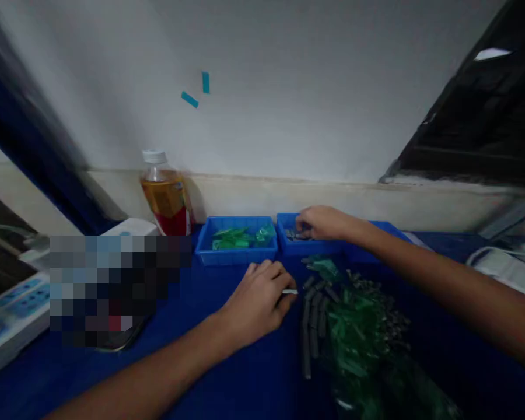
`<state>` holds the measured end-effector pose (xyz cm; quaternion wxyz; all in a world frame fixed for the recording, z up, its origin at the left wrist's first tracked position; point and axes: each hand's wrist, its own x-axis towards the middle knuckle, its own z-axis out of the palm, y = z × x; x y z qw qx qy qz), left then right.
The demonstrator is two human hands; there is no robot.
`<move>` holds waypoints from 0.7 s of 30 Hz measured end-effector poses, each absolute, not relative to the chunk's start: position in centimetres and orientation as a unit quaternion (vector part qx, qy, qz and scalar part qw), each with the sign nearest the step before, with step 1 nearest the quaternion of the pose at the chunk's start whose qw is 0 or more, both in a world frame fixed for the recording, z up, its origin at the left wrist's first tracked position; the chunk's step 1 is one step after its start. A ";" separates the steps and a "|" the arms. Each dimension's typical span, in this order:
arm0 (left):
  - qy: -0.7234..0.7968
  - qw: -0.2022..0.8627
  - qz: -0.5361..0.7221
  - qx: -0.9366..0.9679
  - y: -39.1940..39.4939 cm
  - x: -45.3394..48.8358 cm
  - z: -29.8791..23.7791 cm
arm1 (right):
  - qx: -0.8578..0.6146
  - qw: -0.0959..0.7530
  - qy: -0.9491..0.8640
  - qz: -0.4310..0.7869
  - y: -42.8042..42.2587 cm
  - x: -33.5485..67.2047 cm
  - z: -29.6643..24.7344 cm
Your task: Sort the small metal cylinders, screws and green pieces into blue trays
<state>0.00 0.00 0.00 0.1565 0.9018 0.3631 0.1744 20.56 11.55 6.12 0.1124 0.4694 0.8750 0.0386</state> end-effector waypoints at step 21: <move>0.330 0.210 0.302 0.869 0.5 -0.1 -0.8 | 0.471 -0.254 0.844 0.037 3.7 20.9 5.0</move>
